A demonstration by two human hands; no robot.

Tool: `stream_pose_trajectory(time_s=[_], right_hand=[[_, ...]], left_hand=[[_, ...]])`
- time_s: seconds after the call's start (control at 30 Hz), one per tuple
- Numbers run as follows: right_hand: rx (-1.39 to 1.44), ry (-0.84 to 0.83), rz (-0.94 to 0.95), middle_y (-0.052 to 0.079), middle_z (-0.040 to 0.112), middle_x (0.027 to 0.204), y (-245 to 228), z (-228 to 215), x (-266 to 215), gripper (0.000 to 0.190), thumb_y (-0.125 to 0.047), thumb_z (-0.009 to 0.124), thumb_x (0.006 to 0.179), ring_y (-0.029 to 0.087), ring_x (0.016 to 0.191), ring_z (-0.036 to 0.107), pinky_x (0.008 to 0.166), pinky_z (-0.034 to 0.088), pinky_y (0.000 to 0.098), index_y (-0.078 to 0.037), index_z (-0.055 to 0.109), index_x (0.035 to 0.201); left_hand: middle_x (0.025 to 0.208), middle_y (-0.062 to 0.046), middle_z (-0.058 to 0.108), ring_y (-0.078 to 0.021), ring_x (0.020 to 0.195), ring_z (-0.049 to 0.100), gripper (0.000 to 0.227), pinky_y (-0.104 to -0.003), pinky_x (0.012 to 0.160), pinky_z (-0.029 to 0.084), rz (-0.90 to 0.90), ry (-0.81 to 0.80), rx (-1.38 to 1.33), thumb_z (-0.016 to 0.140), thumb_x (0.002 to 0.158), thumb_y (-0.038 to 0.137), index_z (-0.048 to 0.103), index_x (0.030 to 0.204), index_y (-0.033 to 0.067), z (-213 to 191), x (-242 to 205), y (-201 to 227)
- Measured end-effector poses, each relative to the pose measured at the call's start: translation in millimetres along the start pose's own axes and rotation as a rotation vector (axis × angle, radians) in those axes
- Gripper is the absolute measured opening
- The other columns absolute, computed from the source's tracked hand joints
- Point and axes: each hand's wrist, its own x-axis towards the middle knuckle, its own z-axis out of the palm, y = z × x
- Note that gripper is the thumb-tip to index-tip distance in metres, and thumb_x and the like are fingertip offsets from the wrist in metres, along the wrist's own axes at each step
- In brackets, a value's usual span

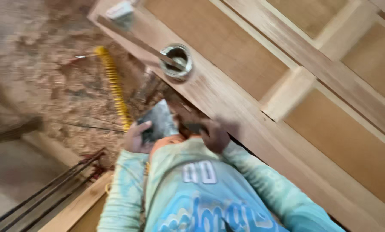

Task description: The person uses a putty knife to apply a filler substance from a can into the gaps and joints of a wooden door frame. They scrape the filler onto the knife and smooth it into the seams, working on different sections of the frame.

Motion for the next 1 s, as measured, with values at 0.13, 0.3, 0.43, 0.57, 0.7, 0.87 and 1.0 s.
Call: stream_pose_trajectory(time_s=[0.13,0.3,0.43,0.57,0.7,0.87,1.0], right_hand=[[0.811,0.337,0.5,0.015,0.074,0.103,49.8,-1.3,-6.8,0.031,-0.004,0.064,0.082,0.023,0.094,0.069,0.089,0.055,0.0351,0.002,0.069,0.112],[0.564,0.101,0.567,0.008,0.073,0.097,96.4,13.0,-8.4,0.035,-0.005,0.07,0.078,0.018,0.091,0.068,0.087,0.055,0.0335,0.0,0.068,0.113],[0.275,0.419,0.562,0.012,0.074,0.093,119.7,15.3,4.1,0.027,-0.005,0.07,0.081,0.02,0.086,0.068,0.08,0.057,0.0345,0.002,0.069,0.107],[-0.065,0.548,0.65,0.016,0.072,0.099,112.0,9.9,37.4,0.039,-0.012,0.075,0.077,0.026,0.089,0.069,0.081,0.056,0.0371,0.0,0.069,0.114],[-0.778,0.728,0.34,0.022,0.068,0.11,54.6,-10.0,90.2,0.042,-0.023,0.082,0.081,0.042,0.101,0.066,0.089,0.055,0.0456,-0.001,0.069,0.114],[-0.537,0.504,0.245,0.019,0.066,0.101,-32.2,6.2,178.3,0.055,-0.033,0.083,0.08,0.036,0.091,0.068,0.08,0.056,0.0452,-0.002,0.069,0.122],[-0.76,0.334,0.05,0.021,0.068,0.101,-76.5,43.3,273.8,0.055,-0.039,0.083,0.074,0.04,0.088,0.067,0.074,0.055,0.0478,-0.001,0.07,0.11]], left_hand=[[0.084,-0.018,0.07,-0.0209,0.049,0.061,0.022,-0.03,0.039,0.046,-0.208,-0.409,-0.038,0.061,0.098,0.009,0.061,0.114,-0.0052,24.8,2.4,-22.9],[0.111,-0.019,0.075,-0.0324,0.098,0.075,0.048,-0.046,0.085,0.064,-0.096,-0.257,0.033,0.059,0.08,0.012,0.06,0.126,-0.0031,23.3,11.7,-18.0],[0.117,-0.023,0.073,-0.0374,0.102,0.072,0.044,-0.049,0.087,0.06,-0.14,-0.478,-0.091,0.061,0.095,0.01,0.058,0.135,-0.0078,-18.2,45.8,14.7],[0.108,-0.018,0.072,-0.0348,0.097,0.074,0.036,-0.046,0.085,0.065,-0.229,-0.149,-0.145,0.056,0.089,0.016,0.058,0.121,-0.0019,-56.6,113.9,27.6],[0.091,-0.01,0.073,-0.0223,0.06,0.06,0.017,-0.032,0.044,0.046,-0.143,-0.322,-0.313,0.063,0.099,0.019,0.067,0.108,0.0053,-91.6,180.3,52.9],[0.07,-0.008,0.062,-0.0236,0.053,0.056,0.038,-0.036,0.045,0.046,-0.032,-0.152,-0.118,0.06,0.103,0.042,0.062,0.096,0.005,-82.8,262.8,88.8],[0.082,-0.006,0.071,-0.0173,0.062,0.062,0.035,-0.033,0.051,0.048,0.152,-0.061,0.007,0.058,0.104,0.039,0.068,0.107,0.0053,-25.3,314.0,100.1]])
